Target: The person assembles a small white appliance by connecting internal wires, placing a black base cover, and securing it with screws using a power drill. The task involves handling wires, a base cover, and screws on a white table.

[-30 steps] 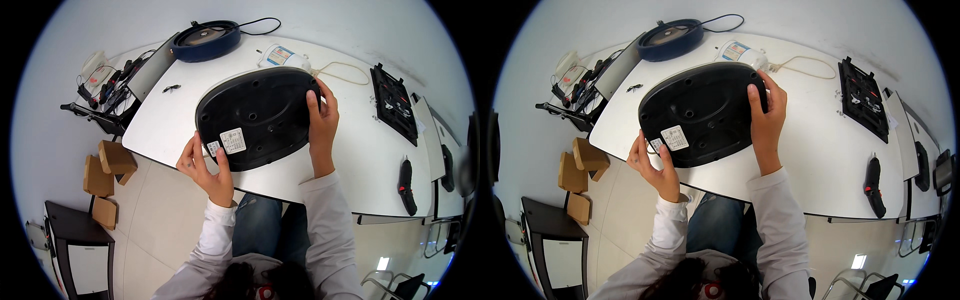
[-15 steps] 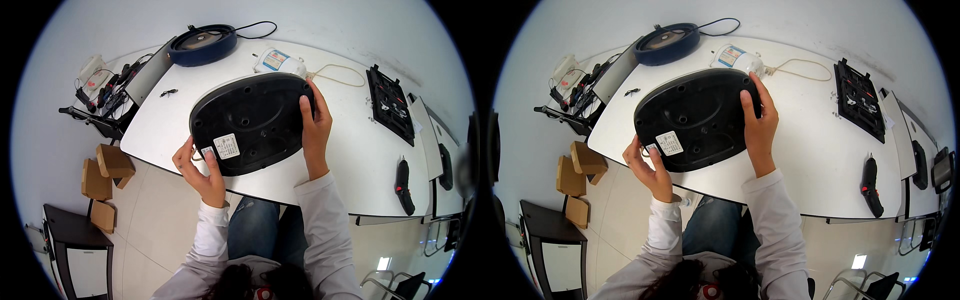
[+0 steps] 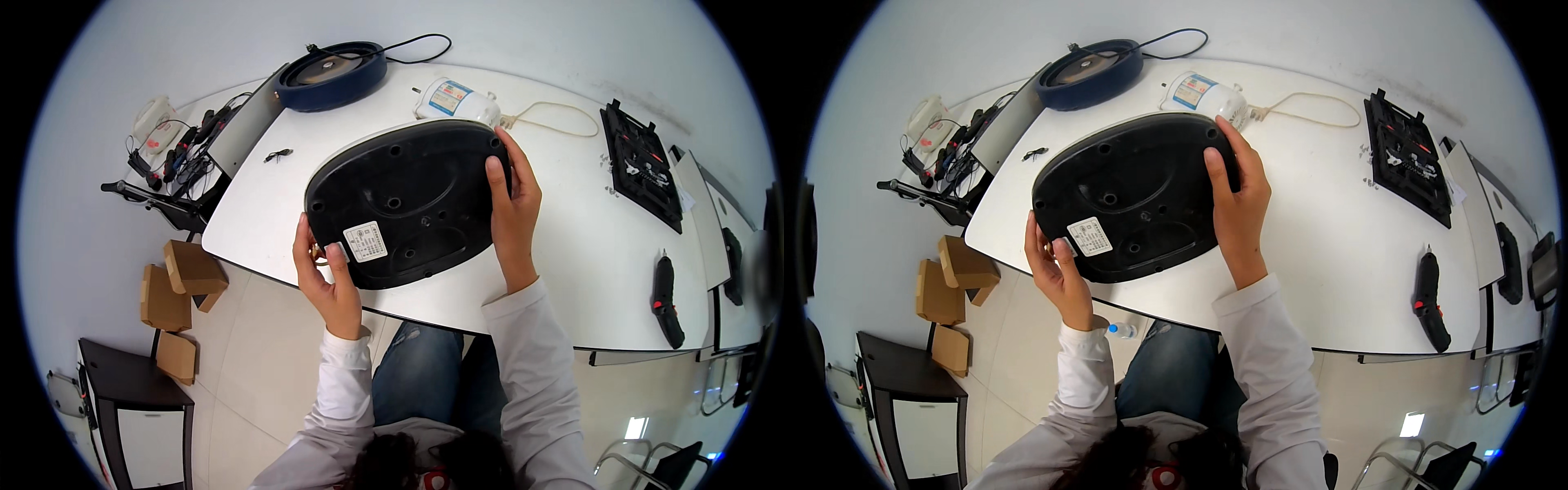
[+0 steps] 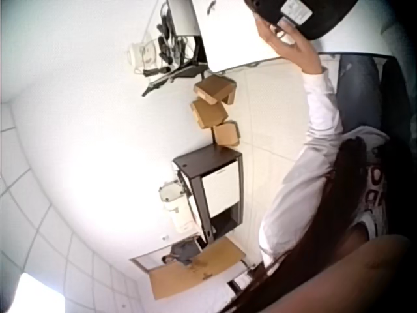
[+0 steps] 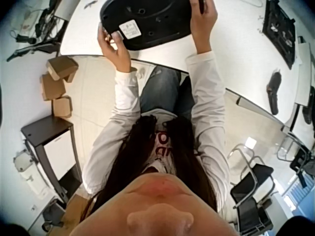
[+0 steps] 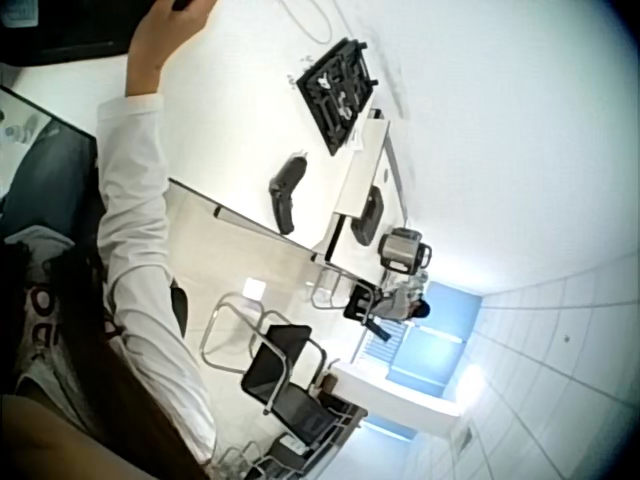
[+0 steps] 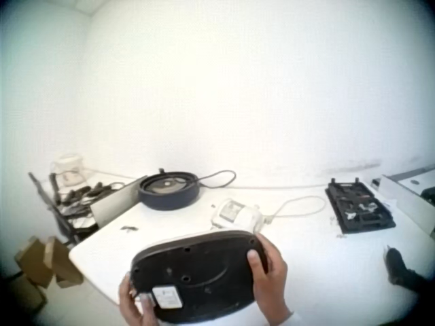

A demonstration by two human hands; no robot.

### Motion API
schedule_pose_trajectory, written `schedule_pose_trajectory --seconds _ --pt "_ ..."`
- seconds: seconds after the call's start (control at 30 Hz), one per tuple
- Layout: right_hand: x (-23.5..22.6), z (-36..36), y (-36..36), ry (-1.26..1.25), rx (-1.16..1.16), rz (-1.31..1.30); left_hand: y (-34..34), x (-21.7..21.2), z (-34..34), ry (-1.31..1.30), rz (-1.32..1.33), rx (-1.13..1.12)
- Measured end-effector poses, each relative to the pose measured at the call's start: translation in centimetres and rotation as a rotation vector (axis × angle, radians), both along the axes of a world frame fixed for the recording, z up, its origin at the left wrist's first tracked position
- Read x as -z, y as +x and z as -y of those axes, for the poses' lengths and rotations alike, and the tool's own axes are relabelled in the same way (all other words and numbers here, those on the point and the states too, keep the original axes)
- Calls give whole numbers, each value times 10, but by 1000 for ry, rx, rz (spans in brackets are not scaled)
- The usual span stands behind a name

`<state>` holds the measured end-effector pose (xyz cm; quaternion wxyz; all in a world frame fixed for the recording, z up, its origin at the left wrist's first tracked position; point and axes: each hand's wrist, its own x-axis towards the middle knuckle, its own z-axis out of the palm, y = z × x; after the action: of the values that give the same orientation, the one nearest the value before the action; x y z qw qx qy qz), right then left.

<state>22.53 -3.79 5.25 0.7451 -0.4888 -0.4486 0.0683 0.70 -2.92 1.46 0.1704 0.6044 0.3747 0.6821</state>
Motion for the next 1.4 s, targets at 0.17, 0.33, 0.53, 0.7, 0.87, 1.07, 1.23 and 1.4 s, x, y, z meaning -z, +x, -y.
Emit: schedule_pose_trajectory --seconds 0.17,0.33,0.53,0.7,0.87,1.07,1.23,1.4 --pt "-7 5 -7 -17 4 50 -10 -4 -4 -43 116 77" --pt "-16 5 -6 2 -44 -4 -9 -16 -9 -36 97 147" --pt "-15 -4 2 26 -100 -60 -4 -26 -14 -38 89 137" --pt "-9 -5 8 54 -129 -95 -1 -26 -15 -23 65 168" --pt "-10 -3 9 54 -180 -156 1 -27 -13 -28 35 160" --pt "-5 -5 8 -10 -64 -33 -1 -28 -12 3 -176 76" --pt "-2 -2 5 9 -87 -82 5 -34 -10 40 -287 -12" --pt "5 0 5 45 -112 -113 1 -25 -11 -107 -160 48"
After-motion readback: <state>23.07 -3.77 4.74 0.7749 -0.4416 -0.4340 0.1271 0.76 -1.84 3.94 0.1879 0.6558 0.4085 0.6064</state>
